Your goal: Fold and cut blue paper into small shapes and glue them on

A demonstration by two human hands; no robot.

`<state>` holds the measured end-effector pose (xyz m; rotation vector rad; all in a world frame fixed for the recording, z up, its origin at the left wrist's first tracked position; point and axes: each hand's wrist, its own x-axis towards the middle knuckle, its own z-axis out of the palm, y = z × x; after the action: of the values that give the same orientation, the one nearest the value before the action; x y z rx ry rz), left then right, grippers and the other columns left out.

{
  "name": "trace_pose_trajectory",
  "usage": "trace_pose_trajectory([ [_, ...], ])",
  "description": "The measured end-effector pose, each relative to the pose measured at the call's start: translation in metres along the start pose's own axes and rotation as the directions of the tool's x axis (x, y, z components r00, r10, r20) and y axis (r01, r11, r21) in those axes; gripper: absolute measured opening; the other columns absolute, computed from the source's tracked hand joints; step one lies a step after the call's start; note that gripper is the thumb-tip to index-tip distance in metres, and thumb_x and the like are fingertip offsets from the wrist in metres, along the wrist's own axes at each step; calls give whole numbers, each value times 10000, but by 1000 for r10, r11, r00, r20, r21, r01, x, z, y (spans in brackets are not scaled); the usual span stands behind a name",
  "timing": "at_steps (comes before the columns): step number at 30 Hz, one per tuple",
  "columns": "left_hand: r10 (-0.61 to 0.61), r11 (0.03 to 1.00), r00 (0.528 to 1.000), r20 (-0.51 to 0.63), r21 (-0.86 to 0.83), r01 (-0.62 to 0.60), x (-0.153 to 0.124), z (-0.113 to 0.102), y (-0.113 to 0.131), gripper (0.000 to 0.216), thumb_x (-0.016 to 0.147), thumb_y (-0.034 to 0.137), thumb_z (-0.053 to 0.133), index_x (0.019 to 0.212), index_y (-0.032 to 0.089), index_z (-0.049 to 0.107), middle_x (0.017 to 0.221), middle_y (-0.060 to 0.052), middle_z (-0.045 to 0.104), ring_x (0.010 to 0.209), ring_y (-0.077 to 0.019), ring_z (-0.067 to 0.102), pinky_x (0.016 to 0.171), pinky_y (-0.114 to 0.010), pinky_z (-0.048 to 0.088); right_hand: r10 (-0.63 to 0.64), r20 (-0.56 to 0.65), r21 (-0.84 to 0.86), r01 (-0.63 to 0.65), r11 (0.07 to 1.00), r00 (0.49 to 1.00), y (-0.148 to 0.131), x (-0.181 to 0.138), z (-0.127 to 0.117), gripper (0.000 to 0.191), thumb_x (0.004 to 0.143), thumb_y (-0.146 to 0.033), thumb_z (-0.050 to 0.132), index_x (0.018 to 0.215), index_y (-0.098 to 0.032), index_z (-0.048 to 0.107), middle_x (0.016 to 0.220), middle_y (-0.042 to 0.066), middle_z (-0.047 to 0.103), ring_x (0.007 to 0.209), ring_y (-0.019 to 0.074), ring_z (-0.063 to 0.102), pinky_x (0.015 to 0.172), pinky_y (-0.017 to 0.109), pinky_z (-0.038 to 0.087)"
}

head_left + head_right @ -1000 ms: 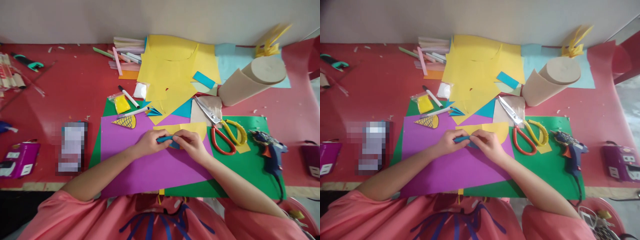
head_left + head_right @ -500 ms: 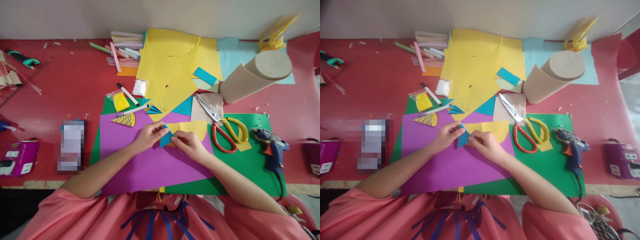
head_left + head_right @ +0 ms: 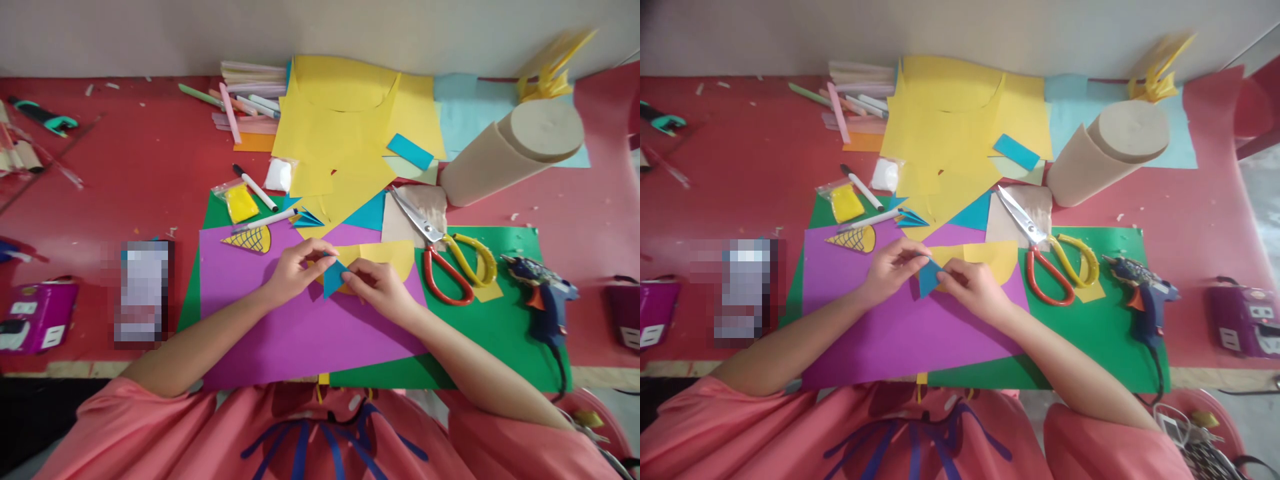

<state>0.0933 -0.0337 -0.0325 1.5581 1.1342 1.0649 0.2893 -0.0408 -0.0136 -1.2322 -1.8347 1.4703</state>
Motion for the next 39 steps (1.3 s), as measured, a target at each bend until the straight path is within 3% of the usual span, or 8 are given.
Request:
trace_pose_trajectory([
  [5, -1, 1000, 999, -47, -19, 0, 0, 1, 2, 98, 843, 284, 655, 833, 189, 636, 786, 4, 698, 697, -82, 668, 639, -163, 529, 27, -4, 56, -27, 998, 1000, -1, 2, -2, 238, 912, -335, 529, 733, -179, 545, 557, -35, 510, 494, 90, 449, 499, 232, 332],
  [16, -160, 978, 987, -24, -139, 155, -4, 1, 0, 179, 868, 367, 613, 900, 190, 609, 839, -23, 721, 762, -120, 708, 644, -197, 545, -11, 34, 173, 5, 985, 999, 2, 2, -5, 229, 936, -324, 529, 769, -174, 577, 637, -11, 598, 545, 96, 554, 539, 228, 422],
  [20, -174, 975, 983, -55, -147, 165, -3, 0, 1, 177, 848, 348, 632, 896, 184, 585, 901, -45, 725, 828, -138, 718, 717, -224, 558, 24, 8, 205, -26, 978, 1000, 5, 2, -2, 192, 935, -327, 517, 815, -181, 551, 589, -34, 559, 486, 88, 521, 498, 221, 400],
  [24, -145, 988, 987, -75, -58, 141, -2, 0, 1, 189, 799, 331, 676, 843, 184, 566, 821, -22, 710, 723, -122, 700, 639, -208, 542, 48, -113, 245, -19, 969, 992, 5, 2, 0, 166, 930, -331, 500, 837, -195, 516, 591, -43, 521, 482, 93, 501, 473, 222, 379],
  [26, -103, 995, 995, -14, -10, 102, -1, 0, 2, 197, 785, 323, 692, 816, 185, 555, 769, -4, 685, 693, -115, 688, 617, -199, 532, 13, -213, 181, 27, 983, 977, 4, 2, -1, 171, 926, -316, 506, 807, -194, 517, 635, -29, 516, 535, 95, 488, 505, 228, 375],
  [28, -99, 995, 987, 128, -8, 101, -1, 0, 2, 192, 809, 326, 674, 879, 187, 562, 770, 0, 677, 692, -117, 689, 621, -202, 539, -46, -256, 99, 73, 992, 966, 2, 3, -1, 178, 925, -295, 514, 782, -190, 530, 677, -15, 528, 589, 98, 477, 548, 235, 374],
  [32, -188, 981, 901, 391, 29, 192, -1, 1, 3, 217, 903, 393, 562, 903, 177, 582, 721, 7, 663, 591, -94, 661, 564, -188, 522, -103, -163, 63, 114, 992, 981, 3, 4, -1, 190, 936, -308, 507, 798, -185, 553, 716, -1, 568, 623, 105, 492, 578, 241, 380],
  [39, -304, 938, 884, 354, -48, 342, 0, -1, 3, 304, 919, 475, 508, 850, 179, 510, 586, 45, 597, 447, -66, 561, 446, -161, 444, -52, -126, -25, 49, 998, 991, 5, 4, -1, 160, 914, -309, 531, 837, -173, 569, 699, -11, 555, 567, 95, 434, 547, 241, 346],
])
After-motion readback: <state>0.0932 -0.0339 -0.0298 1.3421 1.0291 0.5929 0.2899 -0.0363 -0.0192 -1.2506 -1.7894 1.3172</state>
